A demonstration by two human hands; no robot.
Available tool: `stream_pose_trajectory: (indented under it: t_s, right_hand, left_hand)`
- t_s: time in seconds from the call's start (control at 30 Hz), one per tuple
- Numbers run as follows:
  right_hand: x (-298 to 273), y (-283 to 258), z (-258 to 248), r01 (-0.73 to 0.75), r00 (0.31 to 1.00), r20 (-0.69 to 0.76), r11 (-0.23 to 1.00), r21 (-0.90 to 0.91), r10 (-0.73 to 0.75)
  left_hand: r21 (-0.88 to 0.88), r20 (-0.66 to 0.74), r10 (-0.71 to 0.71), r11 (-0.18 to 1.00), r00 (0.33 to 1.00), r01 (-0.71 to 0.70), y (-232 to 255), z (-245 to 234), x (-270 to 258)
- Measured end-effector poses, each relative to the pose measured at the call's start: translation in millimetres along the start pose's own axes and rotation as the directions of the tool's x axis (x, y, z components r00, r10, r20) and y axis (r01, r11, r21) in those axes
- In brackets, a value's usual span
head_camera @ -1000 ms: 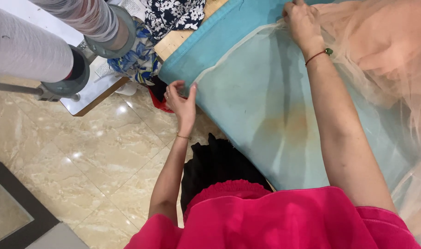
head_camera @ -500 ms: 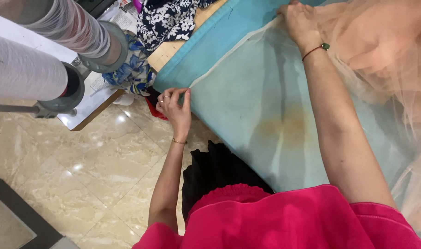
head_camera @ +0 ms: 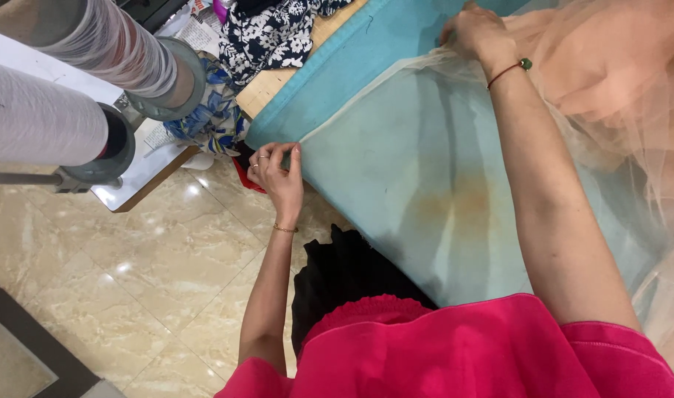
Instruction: Measuring and cutting tulle fabric on a work table with scissors and a ruler.
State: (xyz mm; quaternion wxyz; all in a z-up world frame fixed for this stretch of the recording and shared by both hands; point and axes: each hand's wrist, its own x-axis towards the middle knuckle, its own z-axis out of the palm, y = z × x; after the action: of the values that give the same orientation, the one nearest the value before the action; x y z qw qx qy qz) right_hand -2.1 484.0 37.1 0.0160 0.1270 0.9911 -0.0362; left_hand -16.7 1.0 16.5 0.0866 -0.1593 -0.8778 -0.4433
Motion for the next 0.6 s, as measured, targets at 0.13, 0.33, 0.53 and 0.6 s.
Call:
stream_pose_trajectory:
  t_s: [0.13,0.33,0.53,0.6]
  right_hand:
    - [0.0,-0.4,3.6,-0.048,0.998,0.041,0.997,-0.058,0.051]
    - [-5.7,-13.4,-4.3,0.058,0.987,-0.145,0.994,-0.093,-0.071]
    - [-8.5,-33.3,-0.7,0.07,0.888,-0.439,0.984,-0.162,-0.136]
    - [-8.5,-36.7,8.6,0.036,0.863,-0.482,0.97,-0.239,-0.151]
  left_hand:
    - [-0.009,0.016,-0.025,1.0,1.0,0.025,-0.8,0.9,1.9]
    - [-0.002,0.027,-0.036,0.999,0.999,0.036,-5.0,1.9,3.2]
    - [-0.014,0.019,-0.015,1.0,1.0,0.015,-9.0,8.0,3.0]
    - [-0.019,0.012,-0.013,1.0,1.0,0.013,-11.7,10.9,2.9]
